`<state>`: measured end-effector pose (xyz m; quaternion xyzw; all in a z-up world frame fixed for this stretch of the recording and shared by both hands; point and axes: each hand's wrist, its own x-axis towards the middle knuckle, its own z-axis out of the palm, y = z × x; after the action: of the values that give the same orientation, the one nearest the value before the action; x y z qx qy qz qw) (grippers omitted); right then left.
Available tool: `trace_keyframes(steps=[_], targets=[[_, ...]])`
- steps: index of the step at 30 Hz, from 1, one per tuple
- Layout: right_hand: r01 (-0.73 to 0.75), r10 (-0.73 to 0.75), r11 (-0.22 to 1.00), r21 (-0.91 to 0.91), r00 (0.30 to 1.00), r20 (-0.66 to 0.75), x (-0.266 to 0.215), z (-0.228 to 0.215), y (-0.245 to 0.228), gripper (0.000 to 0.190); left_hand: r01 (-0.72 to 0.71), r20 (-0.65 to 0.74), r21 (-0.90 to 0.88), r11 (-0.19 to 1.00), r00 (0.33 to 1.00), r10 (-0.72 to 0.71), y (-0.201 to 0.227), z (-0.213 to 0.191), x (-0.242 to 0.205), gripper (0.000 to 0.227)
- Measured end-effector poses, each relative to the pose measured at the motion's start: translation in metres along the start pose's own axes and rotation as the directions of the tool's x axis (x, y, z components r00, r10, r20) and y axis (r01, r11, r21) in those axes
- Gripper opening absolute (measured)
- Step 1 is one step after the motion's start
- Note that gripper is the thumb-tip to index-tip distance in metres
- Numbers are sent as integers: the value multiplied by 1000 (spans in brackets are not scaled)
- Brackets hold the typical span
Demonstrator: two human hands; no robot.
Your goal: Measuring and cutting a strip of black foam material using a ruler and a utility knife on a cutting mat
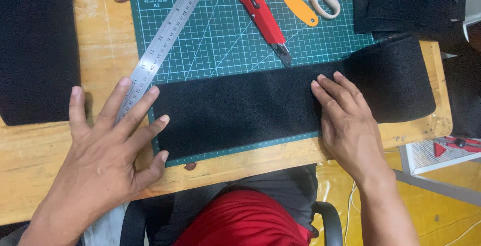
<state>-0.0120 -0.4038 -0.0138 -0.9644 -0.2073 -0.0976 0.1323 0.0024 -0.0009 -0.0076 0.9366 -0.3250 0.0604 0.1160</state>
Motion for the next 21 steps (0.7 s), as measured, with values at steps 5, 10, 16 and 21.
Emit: trace_keyframes(steps=[5,10,16,21], targets=[[-2,8,993,-117,998,57,-2,0,-1,62,6,-4,4,1000,1000,-6,2,-1,1,46],[23,-4,979,-204,996,93,-3,2,-1,67,-8,-30,-7,1000,1000,7,1,0,1,46],[30,-6,976,-215,994,113,-5,3,1,68,-12,-18,-89,996,1000,10,3,-6,4,43],[29,-2,971,-237,994,114,-5,3,2,69,-6,19,-194,981,1000,10,1,-7,6,42]])
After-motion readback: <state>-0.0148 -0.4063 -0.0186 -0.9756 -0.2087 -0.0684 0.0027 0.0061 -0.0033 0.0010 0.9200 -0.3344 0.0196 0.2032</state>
